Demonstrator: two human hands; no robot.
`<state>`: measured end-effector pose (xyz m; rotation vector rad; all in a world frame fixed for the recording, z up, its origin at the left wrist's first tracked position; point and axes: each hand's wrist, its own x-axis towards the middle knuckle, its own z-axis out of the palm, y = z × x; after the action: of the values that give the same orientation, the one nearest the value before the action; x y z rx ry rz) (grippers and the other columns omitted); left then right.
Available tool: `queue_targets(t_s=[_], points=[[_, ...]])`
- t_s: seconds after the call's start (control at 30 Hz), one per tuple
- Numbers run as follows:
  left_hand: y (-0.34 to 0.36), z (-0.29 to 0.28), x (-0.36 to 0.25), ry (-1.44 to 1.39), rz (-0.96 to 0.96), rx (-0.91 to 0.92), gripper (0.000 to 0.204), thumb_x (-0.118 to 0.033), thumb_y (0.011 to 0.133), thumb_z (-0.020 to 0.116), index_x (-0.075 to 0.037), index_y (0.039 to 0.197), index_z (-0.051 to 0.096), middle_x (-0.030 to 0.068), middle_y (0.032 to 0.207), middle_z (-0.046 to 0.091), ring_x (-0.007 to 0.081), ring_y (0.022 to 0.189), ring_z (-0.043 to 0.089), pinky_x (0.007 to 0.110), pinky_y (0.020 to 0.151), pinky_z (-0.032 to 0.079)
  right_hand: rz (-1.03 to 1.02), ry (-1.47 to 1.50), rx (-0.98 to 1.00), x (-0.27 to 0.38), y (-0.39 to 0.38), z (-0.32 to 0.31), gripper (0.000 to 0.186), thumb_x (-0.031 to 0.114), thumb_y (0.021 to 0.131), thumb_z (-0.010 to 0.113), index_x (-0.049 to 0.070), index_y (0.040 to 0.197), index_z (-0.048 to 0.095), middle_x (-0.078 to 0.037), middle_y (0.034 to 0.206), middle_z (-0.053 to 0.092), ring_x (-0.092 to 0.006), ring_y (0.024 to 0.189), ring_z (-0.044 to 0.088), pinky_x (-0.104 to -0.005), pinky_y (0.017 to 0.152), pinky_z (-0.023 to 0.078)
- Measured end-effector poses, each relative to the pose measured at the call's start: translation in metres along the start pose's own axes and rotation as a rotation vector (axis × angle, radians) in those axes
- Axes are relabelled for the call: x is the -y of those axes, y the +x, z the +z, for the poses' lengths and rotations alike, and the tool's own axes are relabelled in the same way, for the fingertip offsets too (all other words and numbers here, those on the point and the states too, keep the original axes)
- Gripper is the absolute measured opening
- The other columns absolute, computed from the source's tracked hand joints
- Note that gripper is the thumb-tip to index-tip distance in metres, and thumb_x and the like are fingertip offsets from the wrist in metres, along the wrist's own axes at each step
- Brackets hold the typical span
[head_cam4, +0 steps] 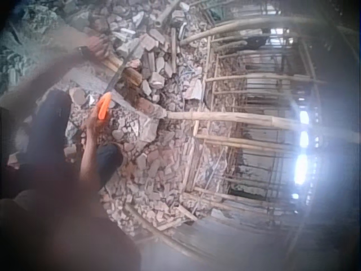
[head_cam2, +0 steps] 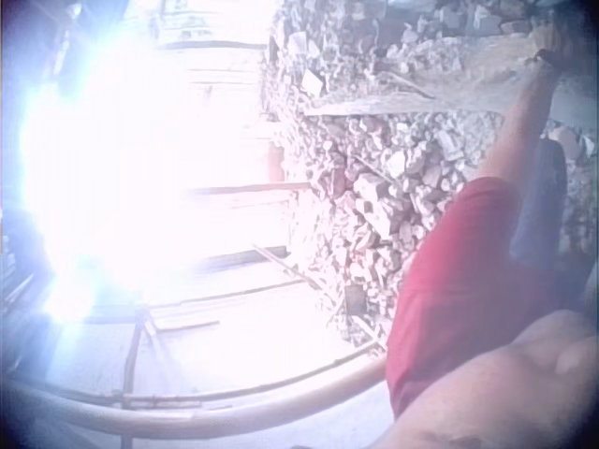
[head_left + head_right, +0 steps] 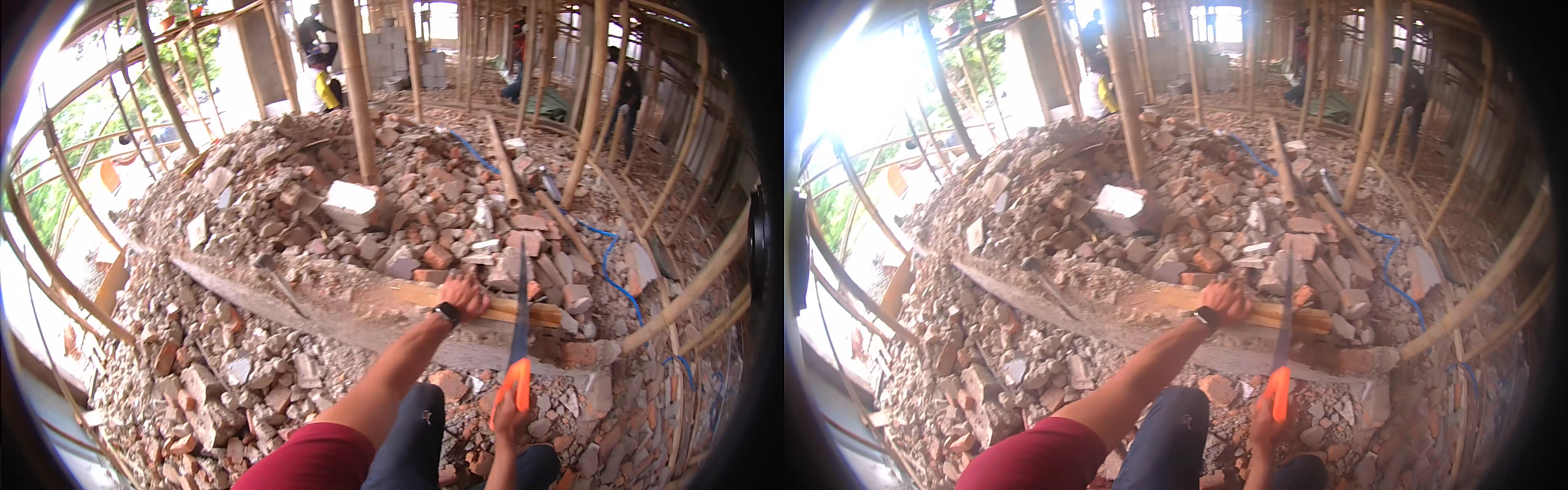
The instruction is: The person uses a hand saw to cut a piece of wood resting on a concrete beam. The person holds the wood steady with the left hand and saws with the right hand throughout the clip.
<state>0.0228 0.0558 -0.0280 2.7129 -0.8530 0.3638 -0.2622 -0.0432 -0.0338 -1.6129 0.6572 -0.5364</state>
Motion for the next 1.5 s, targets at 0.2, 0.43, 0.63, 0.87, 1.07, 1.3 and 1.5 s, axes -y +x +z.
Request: queue_targets(t_s=[0.2, 0.43, 0.63, 0.87, 1.07, 1.3, 1.5], points=[[0.000, -0.003, -0.003, -0.007, -0.020, -0.023, 0.042, -0.045, 0.087, 0.055, -0.010, 0.082, 0.076, 0.0149, 0.099, 0.068, 0.0302, 0.099, 0.063, 0.046, 0.087, 0.047, 0.027, 0.083, -0.082, -0.015, -0.061, -0.029, 0.016, 0.019, 0.098, 0.056, 0.004, 0.092, 0.054, 0.000, 0.073, 0.051, -0.0109, 0.063, 0.051, -0.0320, 0.055, 0.041], [0.003, -0.004, -0.005, -0.034, 0.001, 0.019, 0.043, -0.045, 0.086, 0.053, -0.008, 0.080, 0.075, 0.0160, 0.098, 0.068, 0.0301, 0.099, 0.064, 0.046, 0.084, 0.046, -0.004, 0.046, -0.031, 0.028, 0.024, 0.026, 0.013, 0.014, 0.096, 0.053, 0.004, 0.089, 0.056, 0.000, 0.068, 0.050, -0.0096, 0.058, 0.049, -0.0305, 0.050, 0.038], [0.002, -0.012, -0.010, -0.076, -0.027, 0.062, 0.046, -0.046, 0.088, 0.055, -0.005, 0.093, 0.074, 0.0154, 0.107, 0.067, 0.0287, 0.104, 0.062, 0.046, 0.089, 0.045, 0.016, 0.067, -0.082, -0.023, -0.065, -0.031, 0.012, 0.015, 0.096, 0.055, 0.004, 0.092, 0.058, 0.001, 0.067, 0.050, -0.0090, 0.056, 0.048, -0.0290, 0.049, 0.037], [0.001, -0.012, -0.014, -0.011, -0.013, 0.108, 0.049, -0.048, 0.092, 0.052, -0.006, 0.099, 0.076, 0.0159, 0.108, 0.067, 0.0293, 0.103, 0.065, 0.045, 0.089, 0.045, 0.034, 0.112, -0.136, -0.022, -0.041, -0.015, 0.013, 0.016, 0.096, 0.056, 0.004, 0.094, 0.062, 0.002, 0.067, 0.051, -0.0084, 0.054, 0.047, -0.0273, 0.047, 0.035], [0.006, -0.020, -0.008, -0.135, -0.051, 0.085, 0.044, -0.044, 0.088, 0.054, -0.007, 0.087, 0.078, 0.0201, 0.105, 0.069, 0.0338, 0.093, 0.069, 0.049, 0.088, 0.049, 0.131, 0.411, 0.108, -0.089, -0.109, -0.116, 0.014, 0.017, 0.095, 0.058, 0.004, 0.096, 0.064, 0.002, 0.066, 0.051, -0.0078, 0.052, 0.046, -0.0258, 0.045, 0.034], [0.005, 0.004, -0.007, -0.064, 0.108, -0.167, 0.037, -0.034, 0.085, 0.057, -0.002, 0.077, 0.073, 0.0196, 0.093, 0.070, 0.0376, 0.080, 0.069, 0.050, 0.079, 0.054, -0.122, 0.003, -0.048, -0.010, 0.008, 0.000, 0.023, 0.014, 0.088, 0.066, -0.002, 0.074, 0.058, -0.002, 0.060, 0.053, -0.0109, 0.057, 0.047, -0.0362, 0.052, 0.039], [0.002, -0.008, 0.008, -0.069, 0.026, -0.009, 0.040, -0.037, 0.085, 0.054, -0.001, 0.092, 0.070, 0.0227, 0.104, 0.069, 0.0350, 0.096, 0.068, 0.049, 0.086, 0.049, 0.030, -0.049, 0.041, 0.001, -0.107, -0.046, 0.021, 0.013, 0.089, 0.066, -0.002, 0.074, 0.065, -0.005, 0.057, 0.059, -0.0097, 0.057, 0.057, -0.0343, 0.051, 0.043]])
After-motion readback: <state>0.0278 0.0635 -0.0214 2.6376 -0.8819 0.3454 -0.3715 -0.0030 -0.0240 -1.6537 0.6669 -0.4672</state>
